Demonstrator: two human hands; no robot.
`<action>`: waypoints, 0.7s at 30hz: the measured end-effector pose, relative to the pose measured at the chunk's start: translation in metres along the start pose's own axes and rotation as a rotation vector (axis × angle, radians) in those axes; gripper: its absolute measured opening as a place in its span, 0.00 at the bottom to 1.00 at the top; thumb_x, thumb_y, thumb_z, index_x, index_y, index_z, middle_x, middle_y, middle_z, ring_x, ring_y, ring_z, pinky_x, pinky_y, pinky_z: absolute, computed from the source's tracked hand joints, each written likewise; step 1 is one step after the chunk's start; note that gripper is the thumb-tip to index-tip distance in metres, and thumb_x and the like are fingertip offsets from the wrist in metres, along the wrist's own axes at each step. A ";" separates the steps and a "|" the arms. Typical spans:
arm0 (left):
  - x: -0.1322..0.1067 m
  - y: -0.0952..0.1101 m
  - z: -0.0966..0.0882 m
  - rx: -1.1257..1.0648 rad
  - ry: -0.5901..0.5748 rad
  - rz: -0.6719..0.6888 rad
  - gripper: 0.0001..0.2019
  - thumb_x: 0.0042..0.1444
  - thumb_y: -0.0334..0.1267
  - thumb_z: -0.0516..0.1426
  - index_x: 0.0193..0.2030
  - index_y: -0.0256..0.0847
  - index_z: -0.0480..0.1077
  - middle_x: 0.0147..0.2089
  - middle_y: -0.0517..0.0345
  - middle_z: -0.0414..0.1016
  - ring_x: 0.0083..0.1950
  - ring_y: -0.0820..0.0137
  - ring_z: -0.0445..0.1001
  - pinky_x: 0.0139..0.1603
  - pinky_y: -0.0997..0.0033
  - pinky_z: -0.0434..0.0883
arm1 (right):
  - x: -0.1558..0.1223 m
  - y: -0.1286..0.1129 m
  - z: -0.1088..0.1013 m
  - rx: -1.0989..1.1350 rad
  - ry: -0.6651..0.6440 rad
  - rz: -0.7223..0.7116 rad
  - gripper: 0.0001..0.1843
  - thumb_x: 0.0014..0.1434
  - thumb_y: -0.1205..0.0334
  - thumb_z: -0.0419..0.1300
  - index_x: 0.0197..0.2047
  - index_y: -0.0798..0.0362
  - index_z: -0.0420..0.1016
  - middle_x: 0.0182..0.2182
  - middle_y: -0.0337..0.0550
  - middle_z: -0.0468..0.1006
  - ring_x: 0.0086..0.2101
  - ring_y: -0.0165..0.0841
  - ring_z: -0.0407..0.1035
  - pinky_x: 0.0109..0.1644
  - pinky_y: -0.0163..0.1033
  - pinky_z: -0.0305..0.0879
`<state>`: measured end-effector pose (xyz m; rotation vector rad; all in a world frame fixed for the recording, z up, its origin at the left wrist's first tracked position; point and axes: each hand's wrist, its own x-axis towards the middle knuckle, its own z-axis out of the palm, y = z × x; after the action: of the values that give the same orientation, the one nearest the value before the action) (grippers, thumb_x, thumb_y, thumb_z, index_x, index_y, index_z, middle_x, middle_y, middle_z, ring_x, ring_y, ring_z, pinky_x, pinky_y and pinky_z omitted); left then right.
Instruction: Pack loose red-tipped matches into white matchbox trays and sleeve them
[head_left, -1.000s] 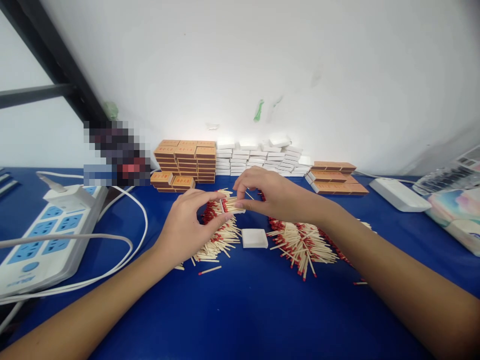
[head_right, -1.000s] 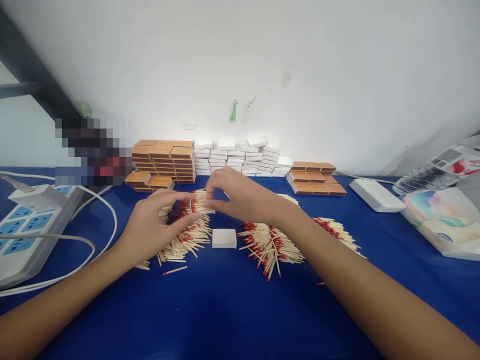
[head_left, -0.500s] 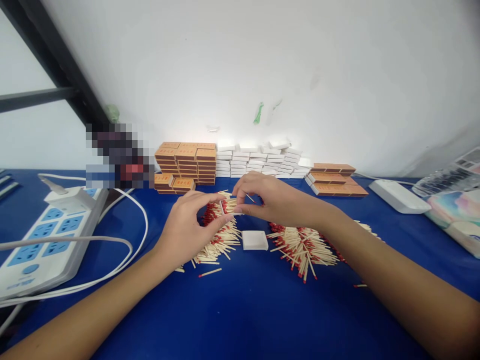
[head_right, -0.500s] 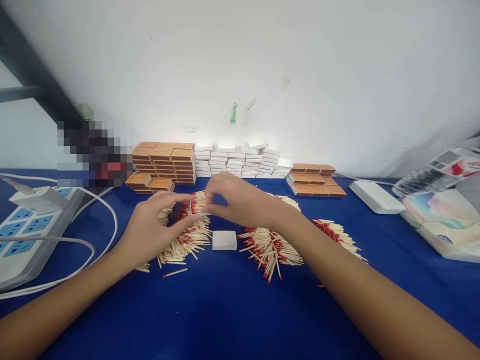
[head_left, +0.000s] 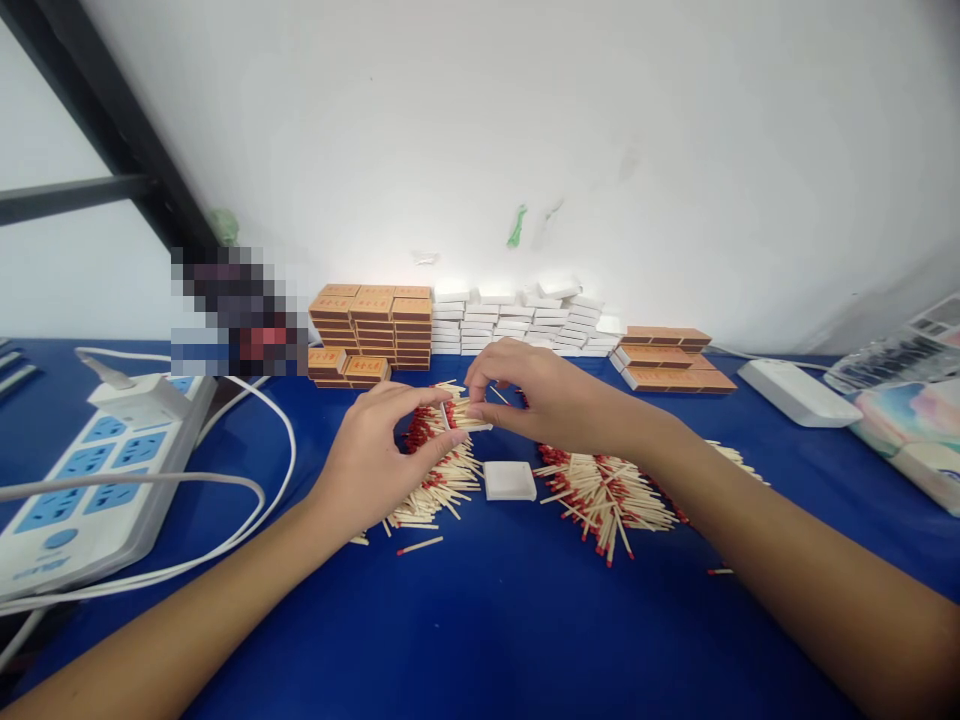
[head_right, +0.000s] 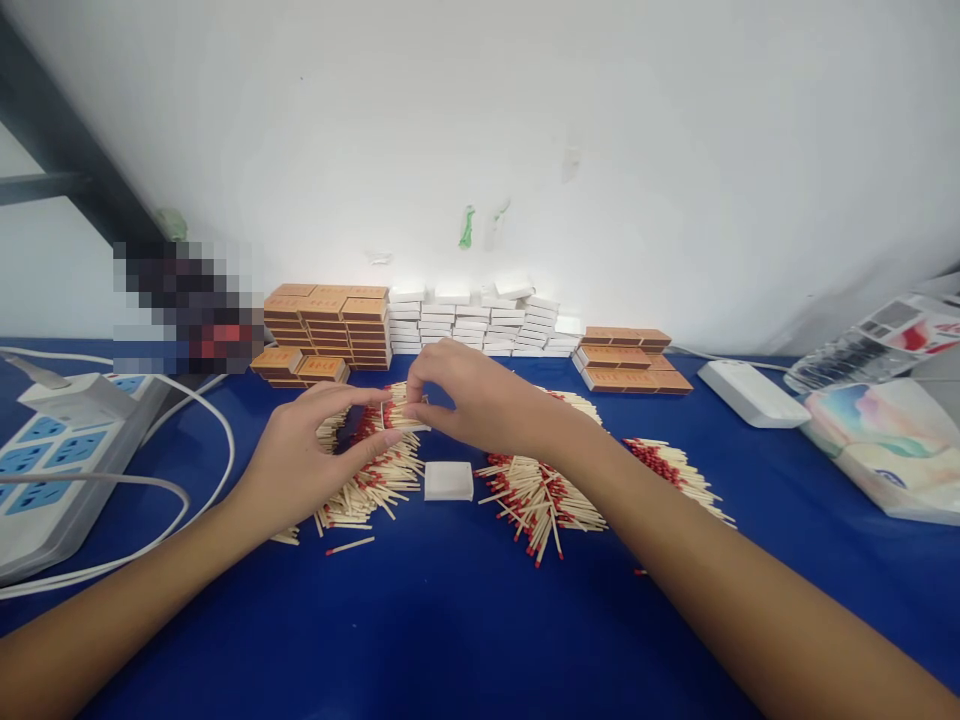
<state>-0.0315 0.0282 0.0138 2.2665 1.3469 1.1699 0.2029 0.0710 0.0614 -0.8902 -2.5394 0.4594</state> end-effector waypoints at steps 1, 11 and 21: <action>0.000 0.000 0.000 0.001 0.001 -0.001 0.17 0.59 0.49 0.69 0.53 0.49 0.81 0.51 0.56 0.86 0.52 0.58 0.81 0.57 0.53 0.75 | 0.000 0.000 0.000 0.002 -0.001 -0.003 0.06 0.70 0.57 0.61 0.42 0.49 0.75 0.41 0.44 0.78 0.44 0.38 0.69 0.47 0.45 0.63; 0.000 0.001 0.000 0.001 0.003 0.008 0.17 0.59 0.47 0.70 0.53 0.49 0.81 0.50 0.57 0.86 0.51 0.58 0.81 0.58 0.53 0.75 | 0.000 -0.004 0.001 0.041 -0.023 -0.004 0.06 0.69 0.57 0.60 0.42 0.48 0.74 0.42 0.45 0.78 0.45 0.38 0.68 0.50 0.45 0.64; -0.001 0.000 0.000 -0.020 -0.001 0.015 0.17 0.59 0.47 0.70 0.54 0.48 0.81 0.50 0.56 0.86 0.51 0.59 0.81 0.57 0.54 0.75 | -0.002 0.000 0.003 0.028 0.026 0.026 0.10 0.71 0.52 0.59 0.45 0.49 0.74 0.43 0.44 0.77 0.43 0.36 0.68 0.45 0.43 0.63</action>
<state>-0.0315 0.0273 0.0136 2.2675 1.3140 1.1812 0.2024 0.0693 0.0582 -0.9138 -2.4947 0.4865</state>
